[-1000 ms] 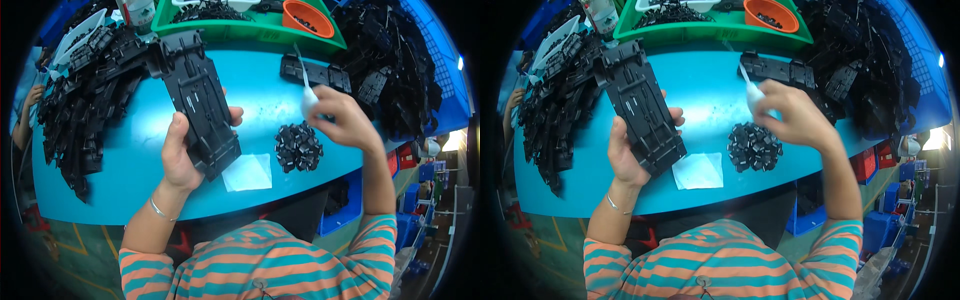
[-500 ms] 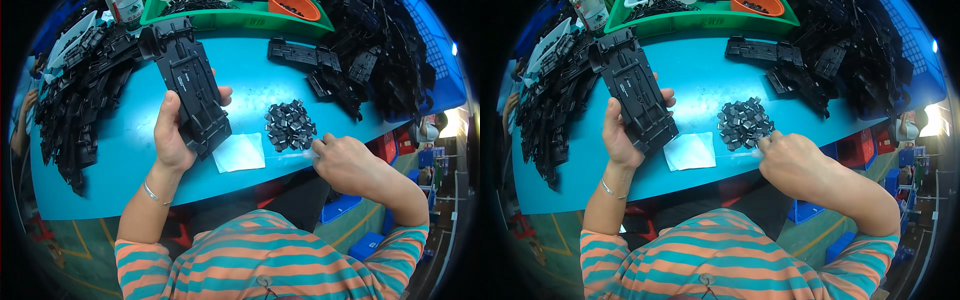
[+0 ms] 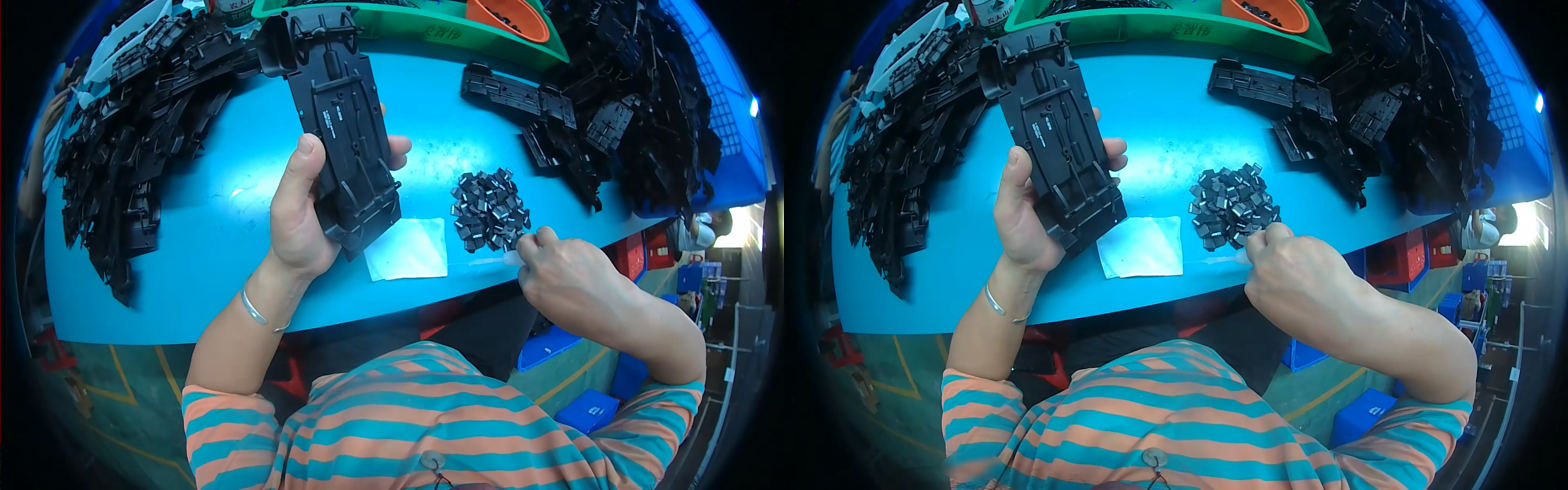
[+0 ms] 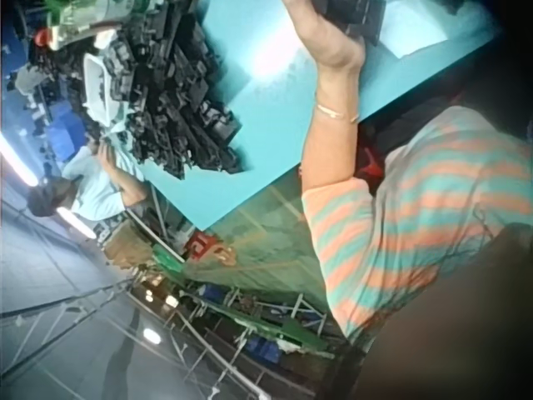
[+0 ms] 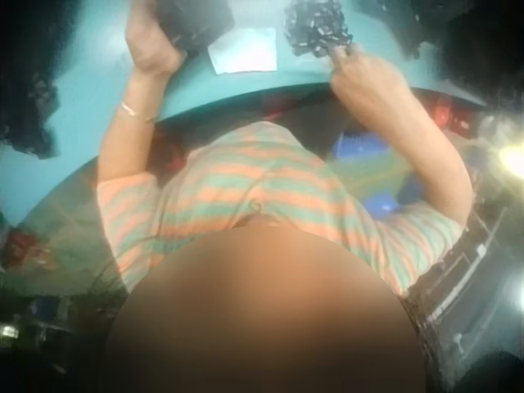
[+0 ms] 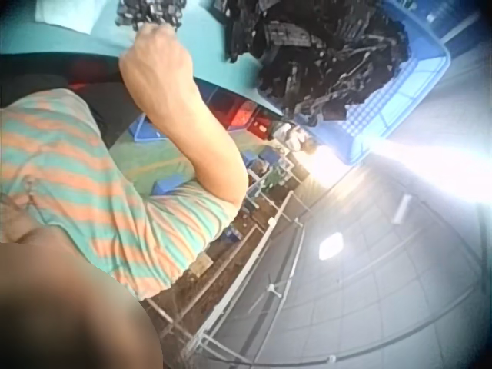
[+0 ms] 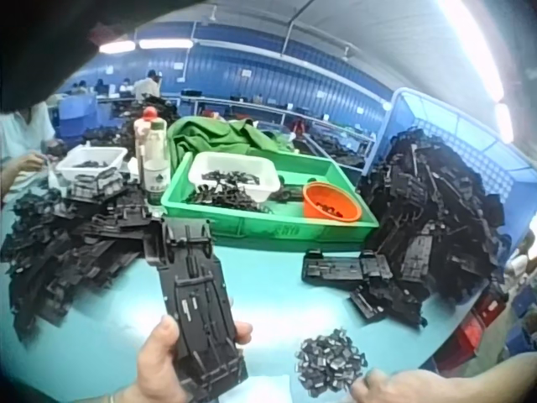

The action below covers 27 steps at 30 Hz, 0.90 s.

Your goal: The person assembles small black plastic components onto a larger toy gun chassis by hand at a factory workbench, using a glue bottle to secure the parts.

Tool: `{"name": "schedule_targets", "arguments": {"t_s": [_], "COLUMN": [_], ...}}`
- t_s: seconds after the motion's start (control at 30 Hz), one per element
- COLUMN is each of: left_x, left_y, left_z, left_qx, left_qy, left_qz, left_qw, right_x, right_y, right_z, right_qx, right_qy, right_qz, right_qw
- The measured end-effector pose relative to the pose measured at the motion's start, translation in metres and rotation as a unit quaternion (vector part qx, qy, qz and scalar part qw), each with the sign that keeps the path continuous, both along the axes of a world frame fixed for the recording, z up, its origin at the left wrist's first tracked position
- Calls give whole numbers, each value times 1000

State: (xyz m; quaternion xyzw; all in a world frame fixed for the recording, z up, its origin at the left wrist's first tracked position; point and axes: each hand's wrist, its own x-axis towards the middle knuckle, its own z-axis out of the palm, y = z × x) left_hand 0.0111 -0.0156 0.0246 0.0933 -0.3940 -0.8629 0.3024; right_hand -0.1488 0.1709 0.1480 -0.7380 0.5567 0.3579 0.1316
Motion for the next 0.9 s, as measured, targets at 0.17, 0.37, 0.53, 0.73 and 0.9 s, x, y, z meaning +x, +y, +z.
{"name": "schedule_targets", "arguments": {"t_s": [0.17, 0.37, 0.53, 0.73, 0.9], "left_x": [0, 0, -1, -1, -1], "left_y": [0, 0, 2, 2, 3], "left_z": [-1, -1, -1, -1, -2], "left_qx": [-4, -10, -10, -17, -8], "left_qy": [7, -2, -4, -9, 1], "left_qz": [-1, 2, 3, 5, -6], "left_qw": [1000, 1000, 1000, 1000, 1000], "right_x": [3, 6, 8, 9, 10], "right_y": [-3, -4, -4, -5, -4], "right_z": [3, 4, 6, 6, 6], "right_qx": [15, 7, 16, 11, 12], "right_qy": [23, 35, 41, 46, 55], "right_qz": [3, 23, 26, 36, 47], "right_qw": [1000, 999, 999, 998, 997]}}
